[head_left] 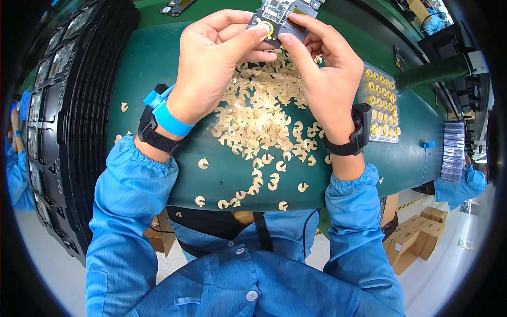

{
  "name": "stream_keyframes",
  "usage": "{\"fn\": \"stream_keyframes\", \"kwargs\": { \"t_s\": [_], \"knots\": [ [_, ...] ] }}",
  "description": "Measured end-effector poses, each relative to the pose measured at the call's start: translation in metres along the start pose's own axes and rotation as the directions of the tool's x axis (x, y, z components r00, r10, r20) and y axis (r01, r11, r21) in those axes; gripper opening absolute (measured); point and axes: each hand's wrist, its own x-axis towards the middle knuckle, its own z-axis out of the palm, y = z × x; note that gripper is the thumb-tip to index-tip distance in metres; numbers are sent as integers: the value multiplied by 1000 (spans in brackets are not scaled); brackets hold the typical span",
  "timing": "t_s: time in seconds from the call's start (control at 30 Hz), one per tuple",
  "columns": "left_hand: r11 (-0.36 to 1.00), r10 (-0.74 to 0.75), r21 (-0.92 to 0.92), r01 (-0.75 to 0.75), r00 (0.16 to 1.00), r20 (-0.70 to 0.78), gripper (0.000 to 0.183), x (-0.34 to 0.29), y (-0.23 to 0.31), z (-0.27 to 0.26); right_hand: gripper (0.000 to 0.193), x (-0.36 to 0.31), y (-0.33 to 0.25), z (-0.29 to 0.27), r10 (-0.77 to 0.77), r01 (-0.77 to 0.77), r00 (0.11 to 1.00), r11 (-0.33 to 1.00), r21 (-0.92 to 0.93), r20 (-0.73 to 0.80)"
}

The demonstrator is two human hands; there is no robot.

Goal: Manually installing small components onto a circuit board and placing them into a tray on an assembly line.

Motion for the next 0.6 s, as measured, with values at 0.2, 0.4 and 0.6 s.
{"fn": "stream_keyframes", "kwargs": {
  "t_s": [0.2,0.4,0.6],
  "knots": [
    [1000,11,3,-11,1000,10,27,0,-1,0,28,0,-1,0,-17,17,1000,1000,-4,-8],
    [1000,13,9,-13,1000,7,27,0,-1,1,28,0,-1,0,-44,44,999,999,-20,-11],
    [1000,20,19,-20,1000,4,27,0,-3,1,26,0,-10,-2,-53,62,995,991,-121,79]
  ]
}}
